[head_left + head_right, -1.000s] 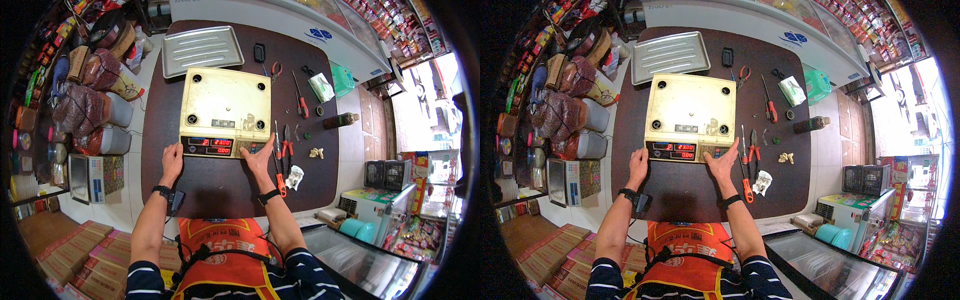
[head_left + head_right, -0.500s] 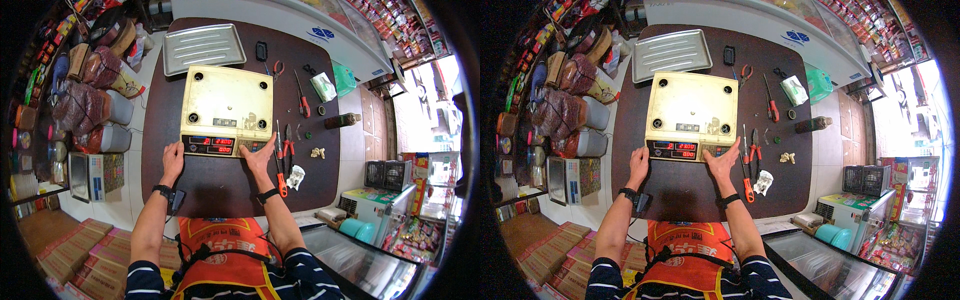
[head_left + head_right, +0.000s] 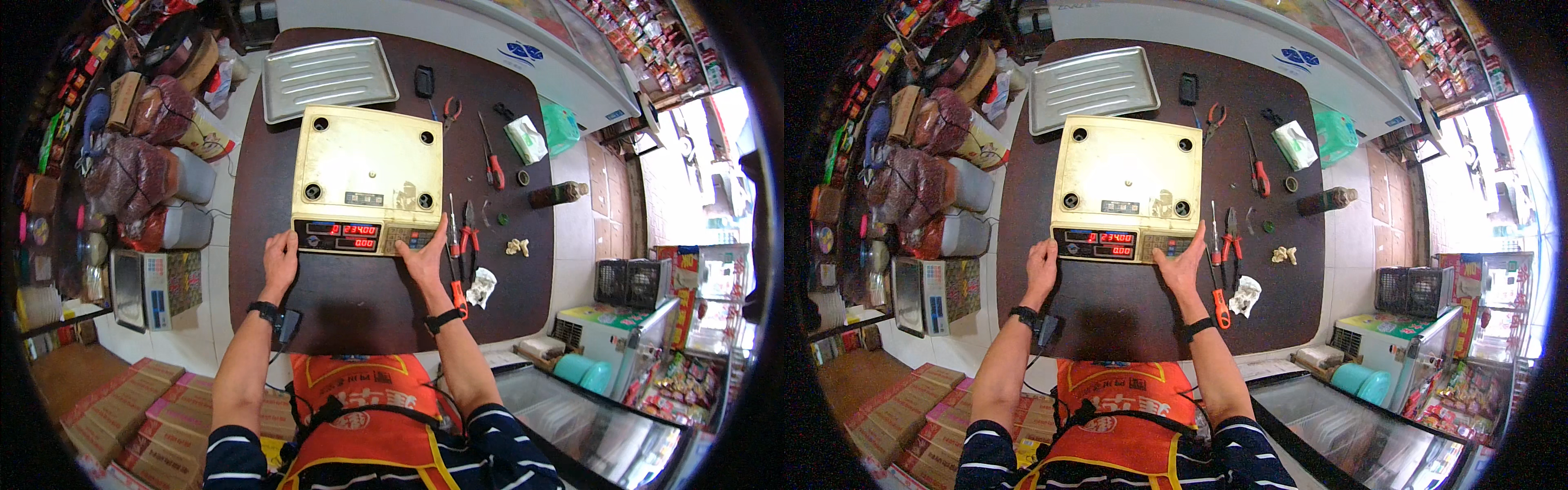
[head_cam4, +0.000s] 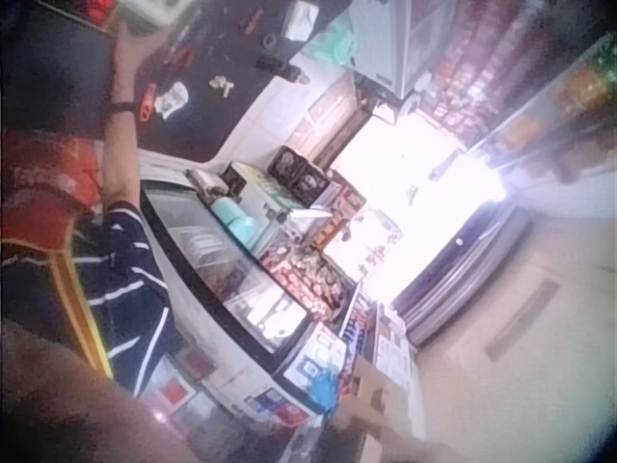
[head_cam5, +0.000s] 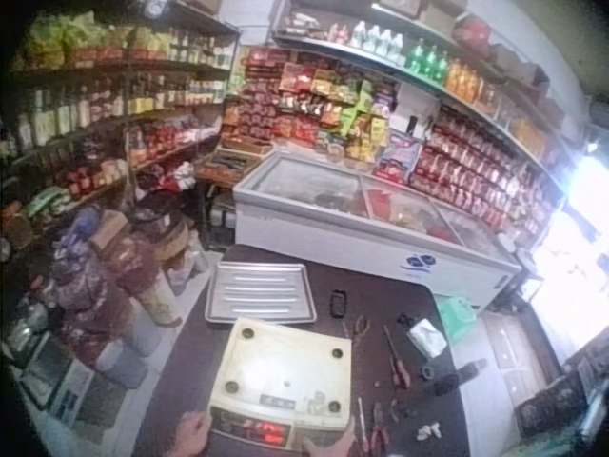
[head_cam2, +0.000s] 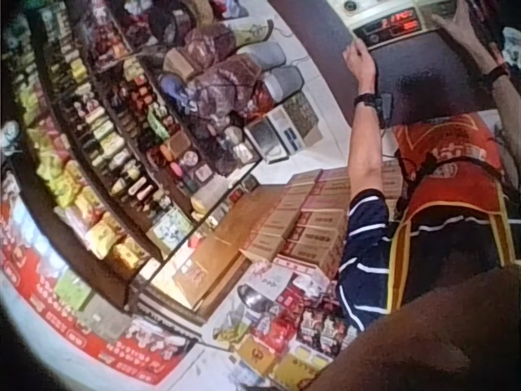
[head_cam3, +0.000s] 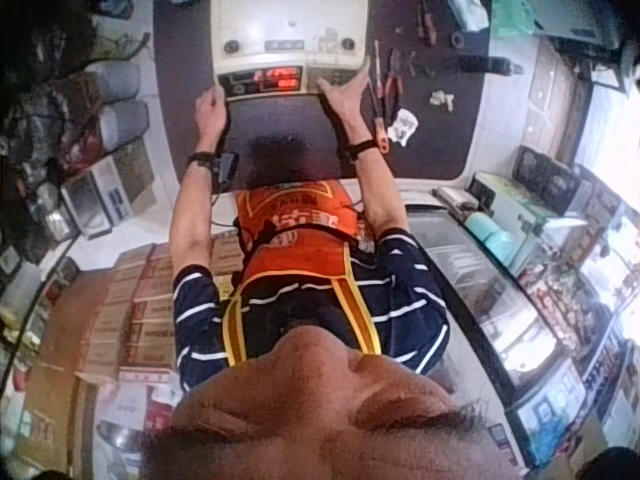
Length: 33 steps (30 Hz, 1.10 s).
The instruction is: The person repairs a digital weighing scale by manipulating internal wires and components with pliers and a screwdriver. They reassemble the scale, test the display and keypad, then open it again to inspect the circuit board.
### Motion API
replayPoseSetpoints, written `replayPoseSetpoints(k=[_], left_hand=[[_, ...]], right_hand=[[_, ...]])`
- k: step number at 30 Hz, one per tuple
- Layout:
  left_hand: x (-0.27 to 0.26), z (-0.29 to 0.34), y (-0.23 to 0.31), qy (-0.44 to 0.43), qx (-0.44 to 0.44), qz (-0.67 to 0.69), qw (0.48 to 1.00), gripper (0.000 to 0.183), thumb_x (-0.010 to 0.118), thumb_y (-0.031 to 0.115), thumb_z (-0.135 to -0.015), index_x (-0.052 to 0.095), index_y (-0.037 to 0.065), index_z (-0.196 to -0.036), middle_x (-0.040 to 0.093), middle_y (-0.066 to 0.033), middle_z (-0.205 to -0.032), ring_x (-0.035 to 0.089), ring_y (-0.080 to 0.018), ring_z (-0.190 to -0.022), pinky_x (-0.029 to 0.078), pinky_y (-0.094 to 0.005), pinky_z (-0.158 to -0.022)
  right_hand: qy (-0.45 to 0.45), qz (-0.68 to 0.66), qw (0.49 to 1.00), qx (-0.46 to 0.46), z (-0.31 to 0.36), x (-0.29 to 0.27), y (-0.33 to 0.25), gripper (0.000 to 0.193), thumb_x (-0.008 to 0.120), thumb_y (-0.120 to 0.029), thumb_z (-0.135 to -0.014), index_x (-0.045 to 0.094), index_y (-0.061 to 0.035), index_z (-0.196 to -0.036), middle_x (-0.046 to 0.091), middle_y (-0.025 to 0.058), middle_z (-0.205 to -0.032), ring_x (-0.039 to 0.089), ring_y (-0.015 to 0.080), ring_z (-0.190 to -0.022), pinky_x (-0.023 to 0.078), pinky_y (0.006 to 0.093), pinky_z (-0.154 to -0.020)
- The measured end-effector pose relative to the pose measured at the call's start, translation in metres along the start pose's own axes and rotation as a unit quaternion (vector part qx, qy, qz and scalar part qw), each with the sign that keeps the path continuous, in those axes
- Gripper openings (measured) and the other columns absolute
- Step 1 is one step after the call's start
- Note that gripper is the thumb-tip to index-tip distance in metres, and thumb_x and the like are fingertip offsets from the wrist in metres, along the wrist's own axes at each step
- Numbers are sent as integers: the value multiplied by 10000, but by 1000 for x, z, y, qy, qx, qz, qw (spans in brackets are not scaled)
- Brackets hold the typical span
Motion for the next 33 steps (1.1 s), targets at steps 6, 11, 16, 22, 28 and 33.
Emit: replayPoseSetpoints(k=[6,11,16,22,28,33], left_hand=[[1,-2,-3,-25,-23,-15,999,510,527,440,-1181,753,1,-1310,744,-139,-1151,630,-351,-1131,499,-449,-1050],[-1,-2,0,-21,-18,-15,999,503,525,433,-1181,749,4,-1319,738,-139,-1140,624,-353,-1105,496,-446,-1036],[-1,-1,1,-21,-15,-16,1000,509,525,433,-1182,752,-5,-1310,739,-141,-1137,623,-354,-1089,496,-443,-1027],[-2,-2,2,-19,-8,-21,1000,519,524,441,-1182,754,-6,-1310,741,-151,-1140,628,-357,-1098,496,-449,-1039],[-2,-1,2,-20,-9,-17,1000,517,524,440,-1182,753,-3,-1318,741,-149,-1145,629,-357,-1111,497,-449,-1046],[-1,-1,1,-14,-3,-15,1000,507,525,432,-1180,751,3,-1328,735,-146,-1144,625,-356,-1107,499,-449,-1041]], right_hand=[[9,-10,1000,8,-1,1,5,1271,925,-134,-798,94,21,-1748,361,298,-1603,375,436,-1525,292,502,-1316],[14,-24,1000,4,-1,3,3,1262,930,-147,-802,109,24,-1745,352,295,-1619,372,426,-1534,288,502,-1320],[33,-9,999,-31,-2,5,4,1225,908,-163,-823,115,-6,-1744,378,319,-1577,395,484,-1480,316,560,-1283],[-6,-53,998,-17,-6,1,16,1162,851,-85,-858,111,-23,-1752,327,301,-1634,372,449,-1538,298,529,-1321],[-34,-119,992,-6,-9,-1,23,1111,797,-11,-886,109,-30,-1759,309,274,-1663,323,412,-1602,282,489,-1348],[-11,-101,995,4,-8,0,21,1092,797,-18,-885,139,-25,-1755,307,266,-1687,340,408,-1600,285,487,-1346]])
Point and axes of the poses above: each hand's wrist, its own z-axis away from the middle knuckle, its own x-axis out of the palm, y = z × x, the point moved 3 cm from there along -z, towards the middle knuckle
